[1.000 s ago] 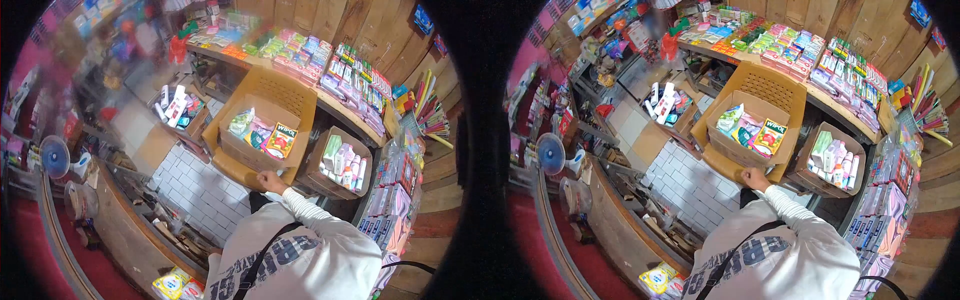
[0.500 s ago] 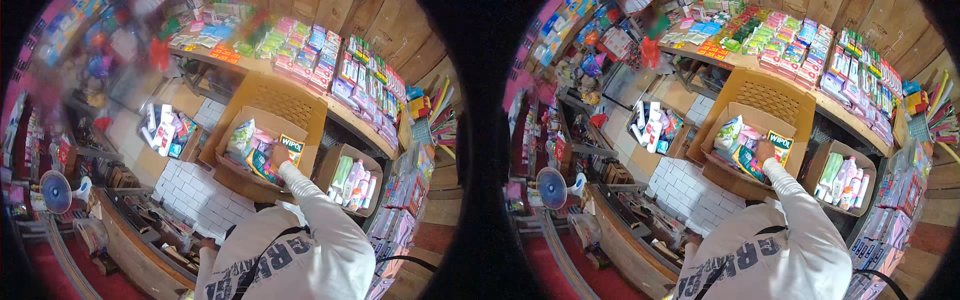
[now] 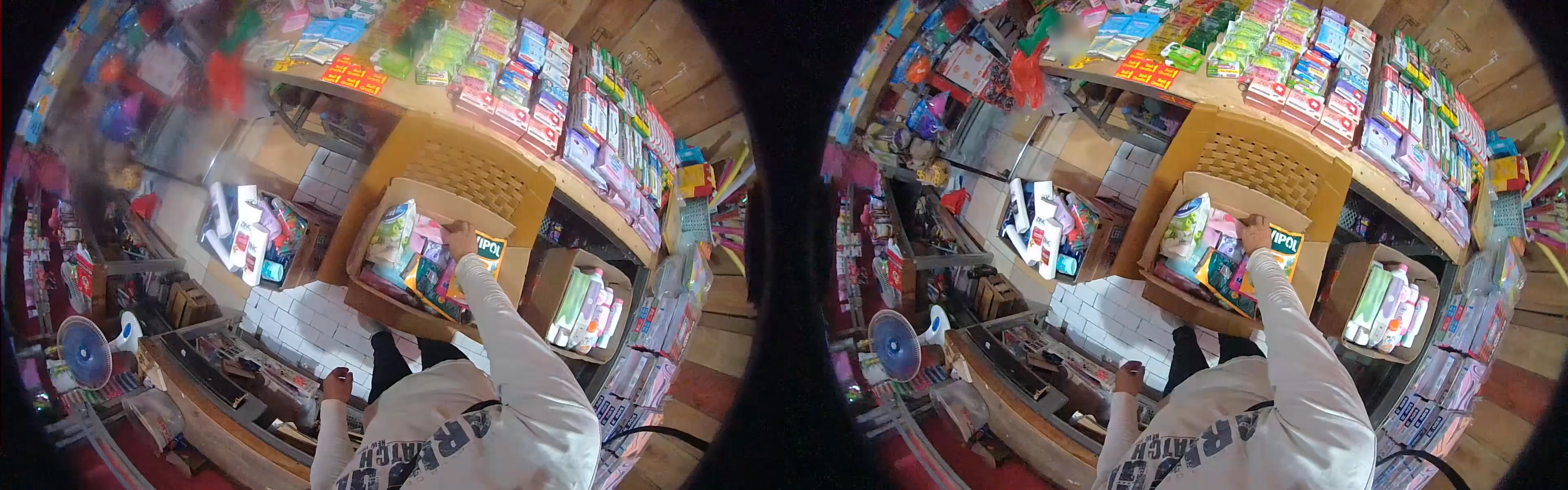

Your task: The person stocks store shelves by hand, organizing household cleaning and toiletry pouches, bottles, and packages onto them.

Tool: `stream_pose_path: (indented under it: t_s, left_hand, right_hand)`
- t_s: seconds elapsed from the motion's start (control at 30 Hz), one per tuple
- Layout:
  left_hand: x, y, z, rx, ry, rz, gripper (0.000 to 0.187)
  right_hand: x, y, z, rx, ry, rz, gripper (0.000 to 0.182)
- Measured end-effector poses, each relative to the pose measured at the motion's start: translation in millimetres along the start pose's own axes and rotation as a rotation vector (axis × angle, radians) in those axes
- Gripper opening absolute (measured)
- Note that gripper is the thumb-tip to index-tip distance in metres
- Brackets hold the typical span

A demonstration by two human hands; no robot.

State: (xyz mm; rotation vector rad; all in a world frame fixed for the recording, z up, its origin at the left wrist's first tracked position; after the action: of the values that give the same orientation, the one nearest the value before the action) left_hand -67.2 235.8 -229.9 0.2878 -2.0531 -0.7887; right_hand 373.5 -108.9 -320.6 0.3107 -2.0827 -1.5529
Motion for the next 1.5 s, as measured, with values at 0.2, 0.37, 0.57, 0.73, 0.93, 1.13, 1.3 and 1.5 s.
stream_pose_path:
  t_s: [0.2, 0.37, 0.57, 0.73, 0.93, 1.13, 1.3, 1.5]
  left_hand:
    - [-2.8, 35.2, -80.1, -0.013, -0.060, 0.056, 0.030]
    - [-18.4, 38.3, -114.0, 0.009, -0.140, 0.031, 0.028]
    - [-18.6, 34.1, -108.6, -0.011, -0.146, 0.021, 0.027]
    - [-12.1, 35.1, -99.4, -0.080, -0.170, 0.010, 0.029]
    - [-6.9, 43.9, -118.9, -0.050, -0.166, 0.013, 0.030]
    - [-10.1, 50.7, -157.0, 0.040, -0.262, 0.042, 0.028]
    - [-3.4, 65.0, -232.5, 0.191, -0.378, 0.122, 0.025]
    - [-0.3, 51.9, -340.4, 0.408, -0.788, 0.012, 0.049]
  right_hand:
    - [6.5, 37.9, -8.1, -0.207, -0.208, 0.044, 0.032]
    - [12.1, 55.4, 32.8, -0.710, -0.353, 0.260, 0.045]
    - [-2.9, 55.0, 41.2, -0.769, -0.561, 0.408, 0.047]
    - [-4.7, 36.6, 51.2, -0.727, -0.640, 0.368, 0.029]
    - [11.3, 22.5, 38.3, -0.634, -0.452, 0.276, 0.026]
    - [68.1, 54.5, -20.5, -0.895, -0.391, -0.160, 0.031]
    - [85.7, 117.1, -50.4, -1.486, -0.352, -0.248, 0.044]
    - [99.2, 275.7, -28.9, -1.723, -0.165, -0.119, 0.041]
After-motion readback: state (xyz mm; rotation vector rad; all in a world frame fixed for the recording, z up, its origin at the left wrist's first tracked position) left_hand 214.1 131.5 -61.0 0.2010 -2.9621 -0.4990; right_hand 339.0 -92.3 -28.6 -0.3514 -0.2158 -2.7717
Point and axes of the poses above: each hand's wrist, its own x-axis away from the middle knuckle, its own y-axis out of the back of the hand, z = x × y, the point moved 6 cm from there along -x, towards the middle knuckle, and after that the axes turned 7 degrees about y, right-handed, at the moved point
